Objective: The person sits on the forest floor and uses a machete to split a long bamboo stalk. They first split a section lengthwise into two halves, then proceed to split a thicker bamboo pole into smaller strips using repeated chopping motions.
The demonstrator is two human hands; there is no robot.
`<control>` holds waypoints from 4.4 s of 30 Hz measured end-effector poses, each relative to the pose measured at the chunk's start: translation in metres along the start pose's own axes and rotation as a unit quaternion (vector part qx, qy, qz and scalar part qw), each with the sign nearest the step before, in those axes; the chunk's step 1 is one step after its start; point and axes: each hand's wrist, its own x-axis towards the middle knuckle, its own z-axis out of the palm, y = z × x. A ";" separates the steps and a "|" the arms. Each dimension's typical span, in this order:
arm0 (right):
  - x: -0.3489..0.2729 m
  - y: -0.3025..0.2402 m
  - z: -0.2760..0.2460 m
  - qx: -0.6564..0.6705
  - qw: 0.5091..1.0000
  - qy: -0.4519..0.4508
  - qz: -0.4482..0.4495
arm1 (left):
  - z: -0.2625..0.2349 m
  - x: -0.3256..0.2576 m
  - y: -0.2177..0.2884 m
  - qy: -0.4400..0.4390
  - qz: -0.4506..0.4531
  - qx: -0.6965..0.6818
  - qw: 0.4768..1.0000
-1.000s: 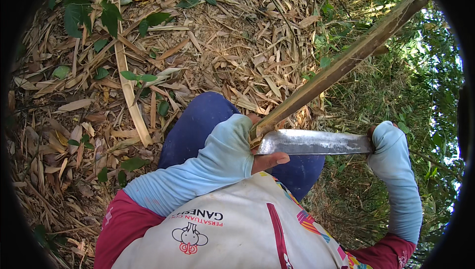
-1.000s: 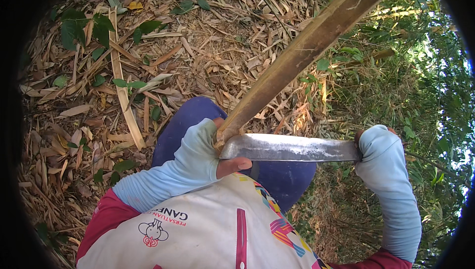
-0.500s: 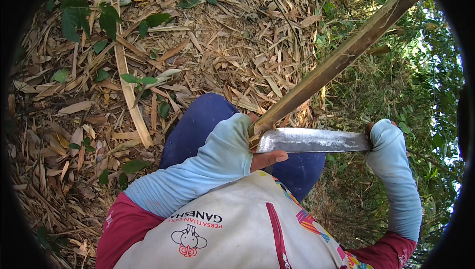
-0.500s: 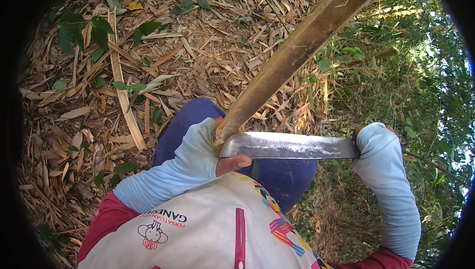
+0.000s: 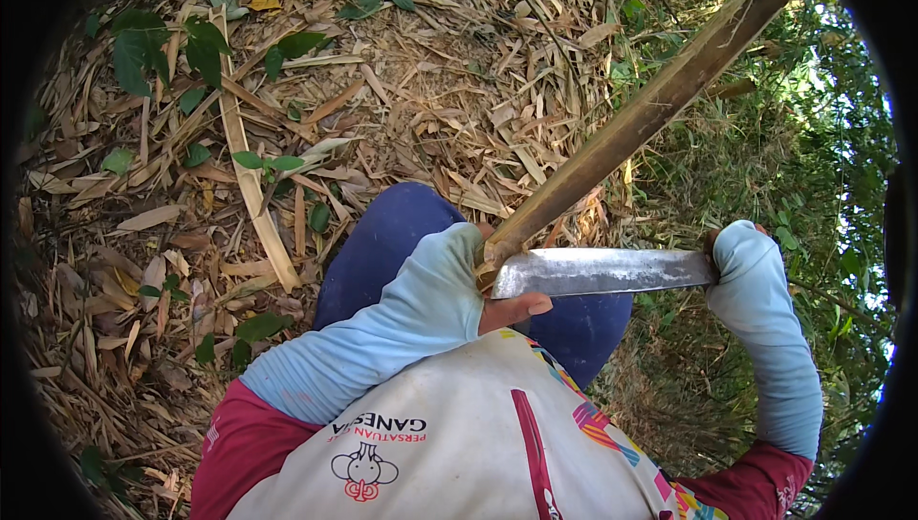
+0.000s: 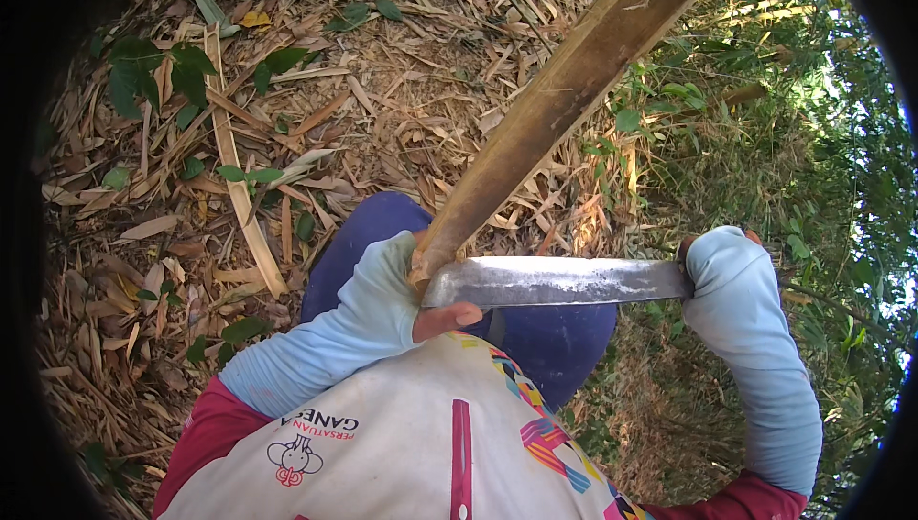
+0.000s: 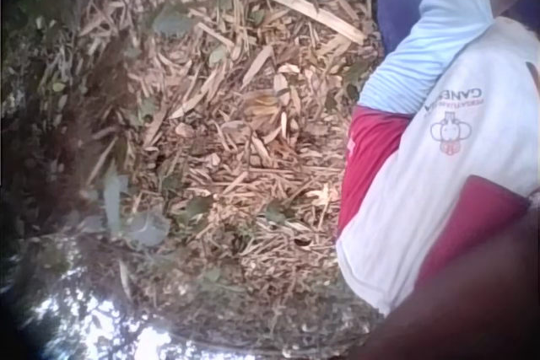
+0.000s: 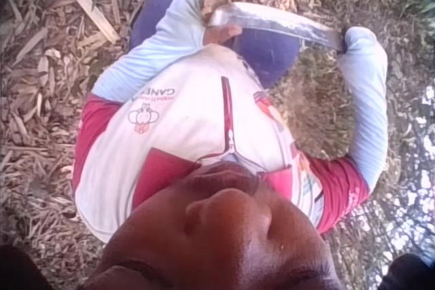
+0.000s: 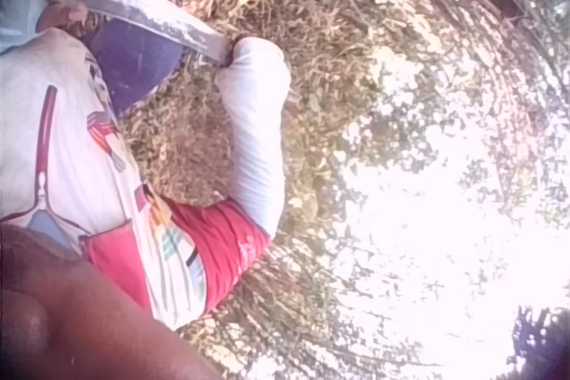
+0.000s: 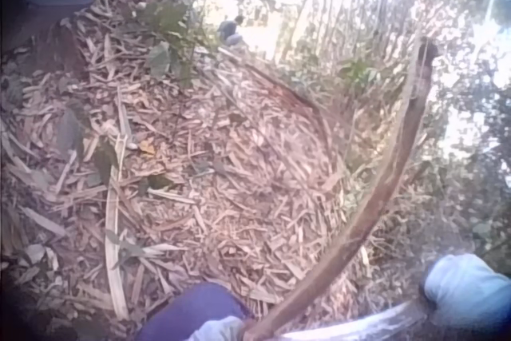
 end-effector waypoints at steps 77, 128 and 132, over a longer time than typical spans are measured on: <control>-0.033 -0.038 0.035 0.139 0.989 0.016 0.056 | -0.018 -0.008 -0.005 0.055 0.035 -0.174 0.983; -0.039 -0.016 0.003 0.052 0.997 0.057 0.014 | -0.012 -0.009 0.001 0.044 0.051 -0.016 0.998; -0.044 -0.009 0.003 0.019 0.997 0.074 -0.030 | -0.010 -0.015 0.011 0.031 0.050 0.017 0.998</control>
